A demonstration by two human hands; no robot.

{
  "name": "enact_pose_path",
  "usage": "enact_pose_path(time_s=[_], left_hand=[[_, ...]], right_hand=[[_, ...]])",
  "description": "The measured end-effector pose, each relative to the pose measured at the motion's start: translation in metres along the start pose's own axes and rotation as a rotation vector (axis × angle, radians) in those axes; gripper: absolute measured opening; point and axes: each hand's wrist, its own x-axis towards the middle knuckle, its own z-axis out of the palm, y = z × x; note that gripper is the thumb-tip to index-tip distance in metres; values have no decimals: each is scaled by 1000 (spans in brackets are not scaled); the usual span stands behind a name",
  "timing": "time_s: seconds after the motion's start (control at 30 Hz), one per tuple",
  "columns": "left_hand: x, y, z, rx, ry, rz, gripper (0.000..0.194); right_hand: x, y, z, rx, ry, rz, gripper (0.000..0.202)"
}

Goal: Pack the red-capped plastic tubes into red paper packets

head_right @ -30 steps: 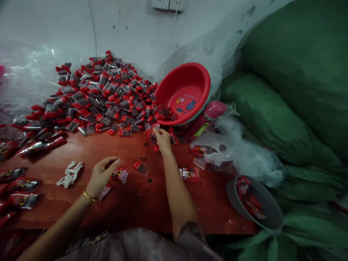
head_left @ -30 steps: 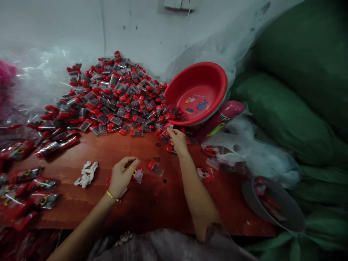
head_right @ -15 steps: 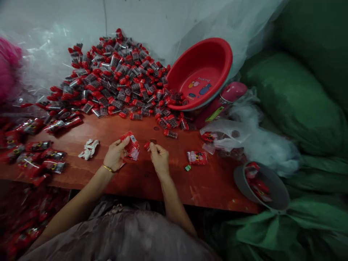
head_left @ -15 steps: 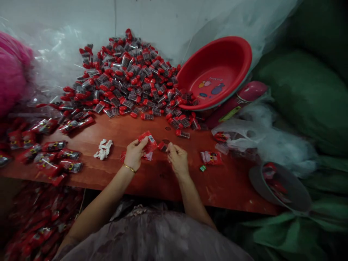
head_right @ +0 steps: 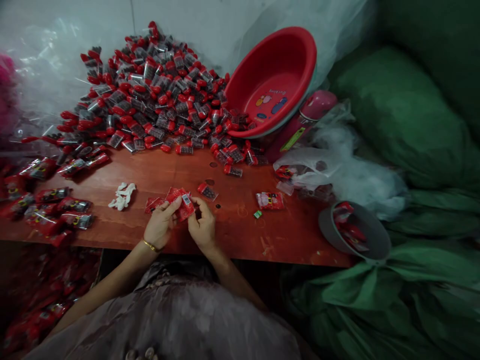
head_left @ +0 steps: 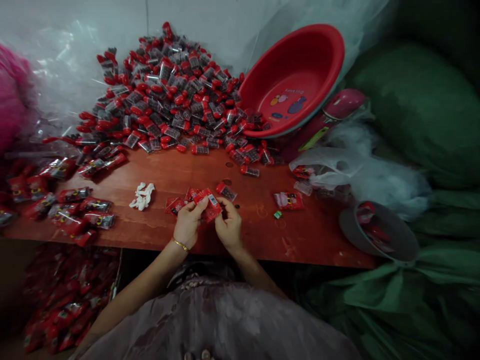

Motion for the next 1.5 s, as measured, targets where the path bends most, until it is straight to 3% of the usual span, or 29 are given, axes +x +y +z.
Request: enact_pose_path(time_s=[0.13, 0.27, 0.6, 0.8, 1.0, 1.1, 1.3, 1.5], left_hand=[[-2, -6, -12, -9, 83, -88, 36], [0, 0, -18, -26, 39, -105, 35], [2, -4, -10, -45, 18, -128, 34], [5, -5, -7, -73, 73, -151, 33], [6, -3, -2, -36, 85, -38, 42], [6, -3, -2, 28, 60, -70, 44], [7, 5, -7, 80, 43, -84, 41], [9, 9, -9, 47, -3, -158, 38]], right_hand=[[-13, 5, -4, 62, -90, 12, 27], [-22, 6, -6, 175, -130, 92, 33], [-14, -4, -2, 210, -115, 104, 28], [-13, -8, -4, 349, -160, 227, 27], [-3, -8, -8, 278, -164, 407, 24], [3, -6, -9, 293, -121, 456, 18], [6, -2, -8, 392, -9, 463, 16], [-2, -5, -11, 437, -59, 391, 22]])
